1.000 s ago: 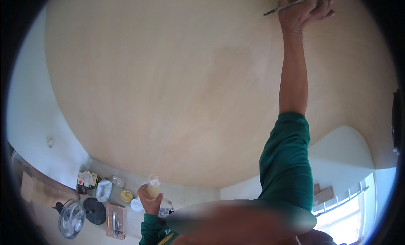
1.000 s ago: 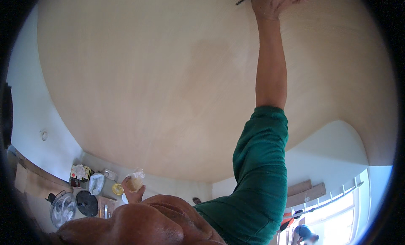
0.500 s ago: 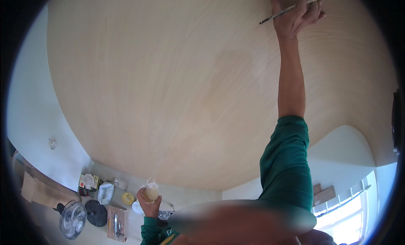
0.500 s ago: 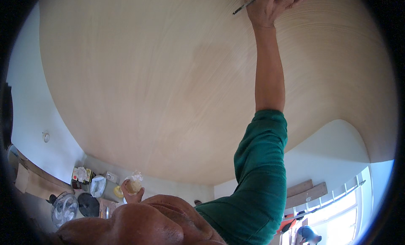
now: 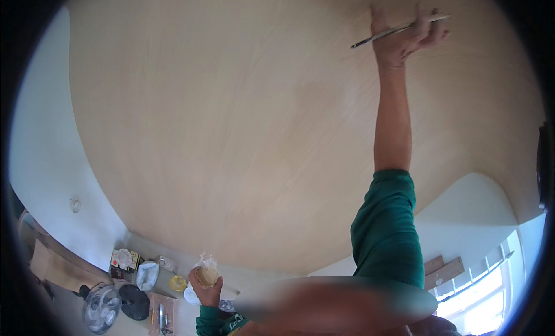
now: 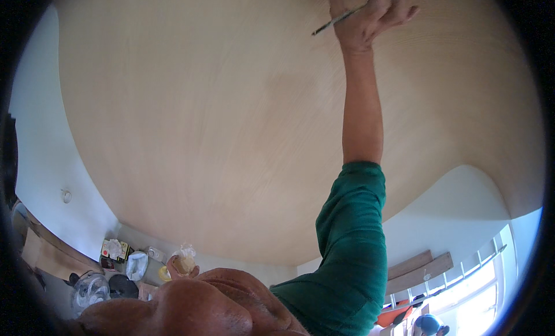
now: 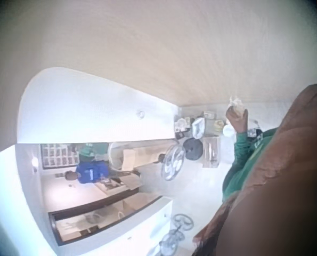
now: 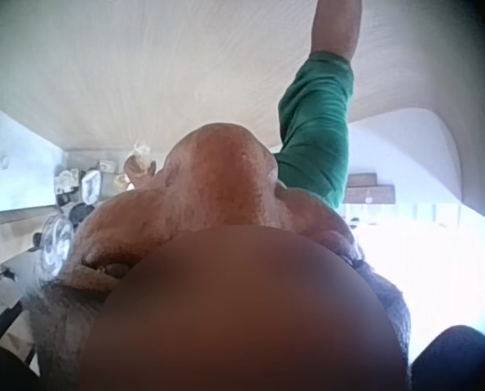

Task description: The person paints a ceiling using a brush and a small container of paint. They repeatedly apply paint and wipe the surface with a cloth. Other people are present in the room, and the person moves around the space while working.

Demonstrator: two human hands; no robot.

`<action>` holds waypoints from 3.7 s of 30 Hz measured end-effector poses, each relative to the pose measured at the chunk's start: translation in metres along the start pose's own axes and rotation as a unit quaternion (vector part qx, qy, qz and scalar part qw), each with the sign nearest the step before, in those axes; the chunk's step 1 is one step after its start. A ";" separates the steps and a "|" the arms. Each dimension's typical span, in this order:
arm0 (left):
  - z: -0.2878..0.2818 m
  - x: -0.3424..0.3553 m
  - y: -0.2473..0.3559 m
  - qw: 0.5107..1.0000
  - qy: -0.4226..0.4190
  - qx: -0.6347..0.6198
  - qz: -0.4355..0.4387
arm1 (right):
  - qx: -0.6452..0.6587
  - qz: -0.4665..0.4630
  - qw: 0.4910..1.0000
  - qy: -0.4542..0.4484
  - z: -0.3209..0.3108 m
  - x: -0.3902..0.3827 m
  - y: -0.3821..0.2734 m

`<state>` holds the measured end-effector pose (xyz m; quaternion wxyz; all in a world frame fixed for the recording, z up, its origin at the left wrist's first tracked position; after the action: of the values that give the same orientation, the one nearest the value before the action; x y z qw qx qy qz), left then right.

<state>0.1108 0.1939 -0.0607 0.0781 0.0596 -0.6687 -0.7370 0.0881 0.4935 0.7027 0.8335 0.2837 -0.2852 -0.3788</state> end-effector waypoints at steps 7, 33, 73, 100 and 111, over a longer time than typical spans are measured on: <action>0.003 0.003 0.019 0.998 -0.003 0.044 0.041 | -0.036 0.085 0.995 0.028 0.024 0.060 0.042; -0.006 -0.001 0.035 0.999 0.003 0.006 0.031 | -0.071 0.100 0.992 0.042 0.007 0.101 0.103; -0.009 0.010 0.062 0.993 0.034 0.064 0.088 | -0.073 0.150 0.986 -0.006 0.040 0.058 0.072; -0.008 -0.005 0.086 0.991 0.033 0.059 0.112 | 0.040 0.138 0.989 -0.019 -0.012 -0.021 -0.019; 0.036 -0.008 0.109 0.984 -0.027 0.141 0.101 | 0.380 0.712 0.215 -0.549 -0.276 -0.077 -0.352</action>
<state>0.1153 0.2198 0.0514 0.1244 -0.0180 -0.7704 -0.6250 0.0707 0.4314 0.2529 0.1847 -0.0335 -0.8653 0.4649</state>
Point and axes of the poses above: each hand's wrist, its own x-axis towards the middle knuckle, its own z-axis out of the palm, y = z × x, the point moved 9 cm from there along x, towards the middle knuckle, and after that the axes turned 6 degrees about y, right-handed, at the moved point
